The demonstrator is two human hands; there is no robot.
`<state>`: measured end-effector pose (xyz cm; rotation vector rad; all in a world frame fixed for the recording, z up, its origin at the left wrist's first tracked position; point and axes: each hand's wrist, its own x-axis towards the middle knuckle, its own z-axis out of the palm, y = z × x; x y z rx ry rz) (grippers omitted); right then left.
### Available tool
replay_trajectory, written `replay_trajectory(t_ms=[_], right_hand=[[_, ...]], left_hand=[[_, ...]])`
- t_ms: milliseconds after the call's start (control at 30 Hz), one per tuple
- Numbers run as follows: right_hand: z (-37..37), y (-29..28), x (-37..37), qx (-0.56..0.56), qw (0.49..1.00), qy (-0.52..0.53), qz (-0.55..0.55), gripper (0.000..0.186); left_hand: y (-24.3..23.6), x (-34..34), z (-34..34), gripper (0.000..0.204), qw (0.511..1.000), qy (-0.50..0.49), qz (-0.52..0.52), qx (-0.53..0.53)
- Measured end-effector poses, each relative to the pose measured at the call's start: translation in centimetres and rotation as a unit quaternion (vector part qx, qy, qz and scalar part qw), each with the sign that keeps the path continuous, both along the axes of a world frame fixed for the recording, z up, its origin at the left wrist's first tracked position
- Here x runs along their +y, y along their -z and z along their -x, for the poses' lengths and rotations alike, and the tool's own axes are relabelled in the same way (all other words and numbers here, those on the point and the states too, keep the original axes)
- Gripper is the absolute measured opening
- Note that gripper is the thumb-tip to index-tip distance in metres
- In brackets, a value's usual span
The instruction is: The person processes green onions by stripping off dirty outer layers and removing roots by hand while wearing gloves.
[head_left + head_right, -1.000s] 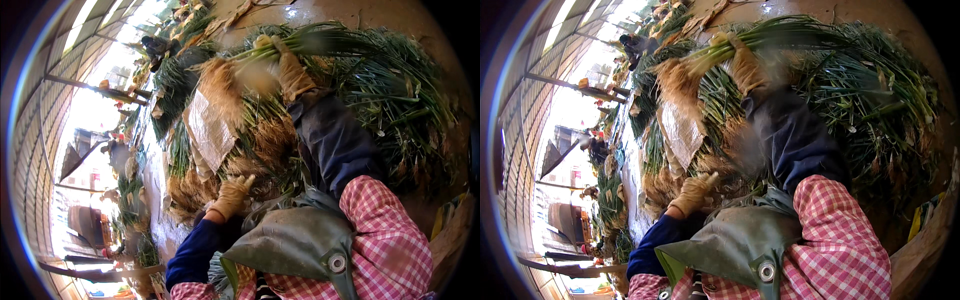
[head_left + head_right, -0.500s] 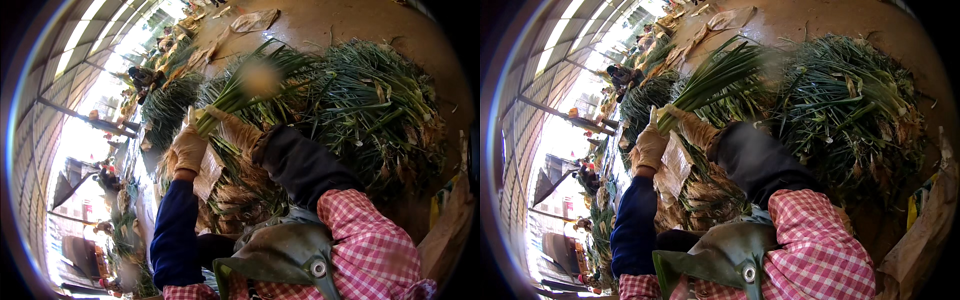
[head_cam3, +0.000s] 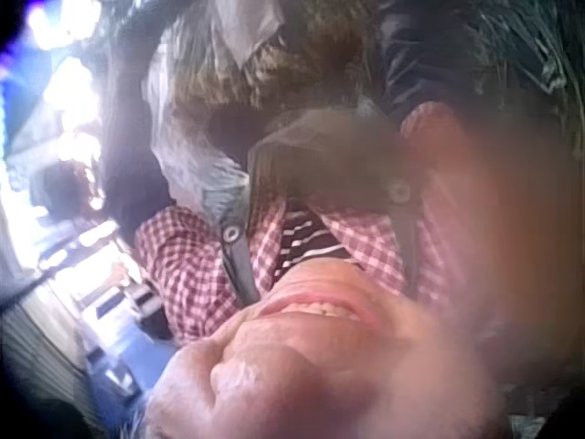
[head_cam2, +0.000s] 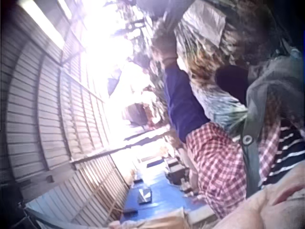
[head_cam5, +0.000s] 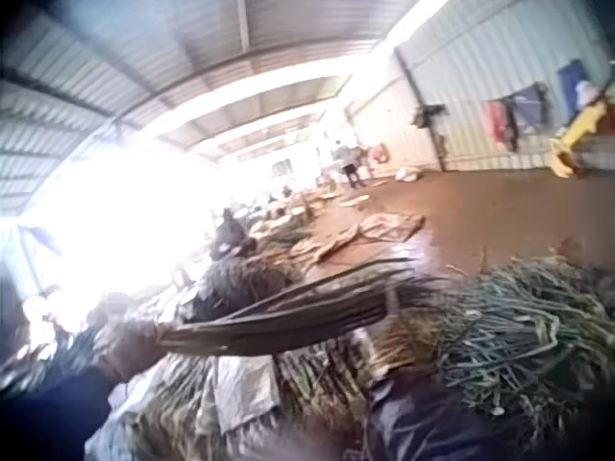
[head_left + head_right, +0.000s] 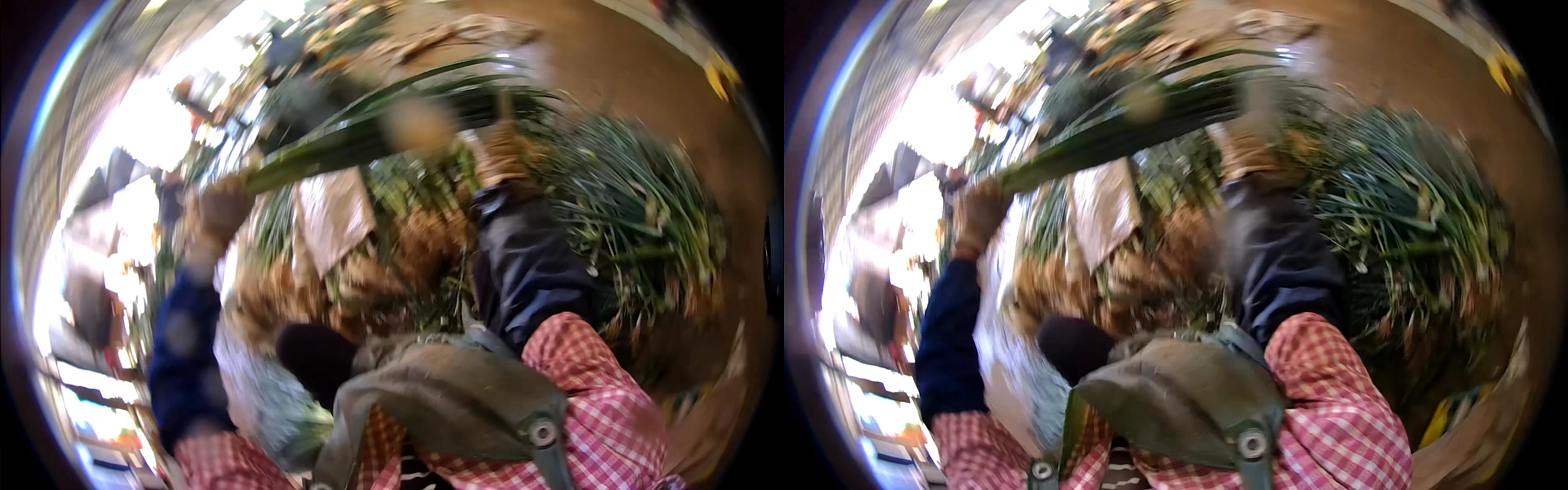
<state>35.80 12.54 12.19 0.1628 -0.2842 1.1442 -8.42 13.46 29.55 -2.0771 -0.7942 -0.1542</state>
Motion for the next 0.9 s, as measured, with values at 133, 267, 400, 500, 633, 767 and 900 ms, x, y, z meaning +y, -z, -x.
replay_trajectory(t_ms=[133, 267, 400, 500, 633, 767, 900], right_hand=[[-4.3, 4.5, 4.2, -0.117, 0.988, -0.087, 0.056, 0.041], [-10.7, 3.4, 11.4, -0.229, 0.958, -0.148, 0.095, 0.045], [-6.1, 4.9, 15.2, -0.288, 0.914, -0.276, 0.08, 0.05], [1.2, 8.4, 10.7, -0.268, 0.871, -0.407, 0.059, 0.046], [4.7, 9.4, 3.8, -0.325, 0.854, -0.333, 0.232, 0.035], [10.6, 14.6, 1.2, -0.634, 0.695, -0.251, 0.227, 0.031], [9.7, 15.0, -1.7, -0.522, 0.739, -0.209, 0.372, 0.034]], left_hand=[[-2.6, -3.2, 11.0, 0.028, 0.987, -0.119, -0.056, 0.089], [-5.6, -13.4, 13.5, 0.022, 0.905, -0.371, 0.07, -0.198], [-2.3, -26.2, 31.7, 0.033, 0.873, -0.445, 0.059, -0.191], [5.6, -35.0, 40.0, 0.034, 0.746, -0.622, 0.074, -0.226], [25.8, -39.3, 39.9, 0.03, 0.561, -0.67, 0.11, -0.473], [48.1, -44.9, 33.8, 0.057, 0.528, -0.721, 0.263, -0.362], [50.8, -37.8, 21.7, 0.053, 0.147, -0.491, 0.21, -0.833]])
